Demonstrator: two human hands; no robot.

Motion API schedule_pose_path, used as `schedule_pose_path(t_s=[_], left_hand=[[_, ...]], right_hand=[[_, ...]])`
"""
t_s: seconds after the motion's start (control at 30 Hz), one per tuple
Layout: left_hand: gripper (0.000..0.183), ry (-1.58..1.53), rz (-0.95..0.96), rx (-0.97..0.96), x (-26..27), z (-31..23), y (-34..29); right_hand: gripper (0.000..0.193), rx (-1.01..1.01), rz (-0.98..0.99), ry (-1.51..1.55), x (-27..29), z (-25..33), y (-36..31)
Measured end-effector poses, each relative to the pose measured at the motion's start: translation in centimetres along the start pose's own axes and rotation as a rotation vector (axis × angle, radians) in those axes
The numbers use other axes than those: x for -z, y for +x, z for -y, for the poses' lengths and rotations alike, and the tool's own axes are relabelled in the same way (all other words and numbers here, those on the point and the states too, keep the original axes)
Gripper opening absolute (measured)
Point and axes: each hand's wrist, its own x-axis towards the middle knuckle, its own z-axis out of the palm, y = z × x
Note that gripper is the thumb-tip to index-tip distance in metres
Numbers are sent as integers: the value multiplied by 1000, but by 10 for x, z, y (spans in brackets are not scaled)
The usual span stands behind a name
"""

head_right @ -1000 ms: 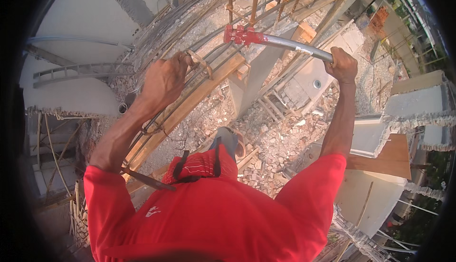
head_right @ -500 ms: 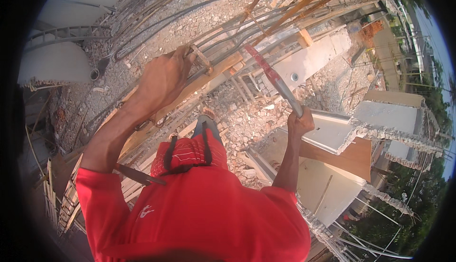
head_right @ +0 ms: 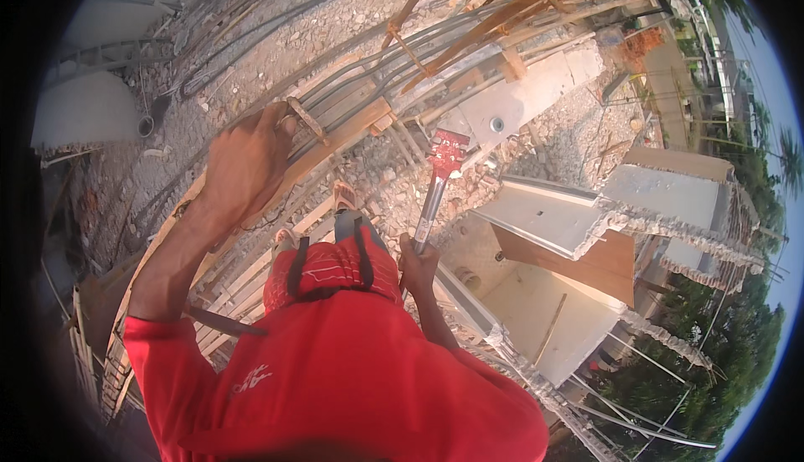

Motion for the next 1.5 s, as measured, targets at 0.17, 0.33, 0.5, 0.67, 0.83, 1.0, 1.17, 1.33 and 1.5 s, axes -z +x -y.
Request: schedule_pose_path(t_s=[0.17,0.33,0.5,0.67,0.83,1.0,1.17,1.33,1.5], left_hand=[[33,226,-171,-75,3,-11,-2],[45,-7,-194,-43,33,-32,-16],[65,-498,-101,126,60,-42,-24],[61,-923,-12,142,78,-62,-56],[52,-1977,17,108,66,-99,-76],[49,-2015,-244,-153,18,-101,-82],[45,-2208,-443,-6,-7,-68,-113],[45,-1940,-626,390,-31,-54,-142],[55,-815,-464,516,-67,-33,-133]], right_hand=[[39,30,7,-23,22,9,5],[39,77,36,-122,40,13,13],[33,195,100,-174,35,9,21],[34,148,161,-132,28,15,13],[37,155,187,-126,32,27,7],[33,191,260,-220,51,25,10],[32,130,360,-294,67,25,12],[38,287,253,-406,55,41,14],[46,553,67,-566,34,72,30]])
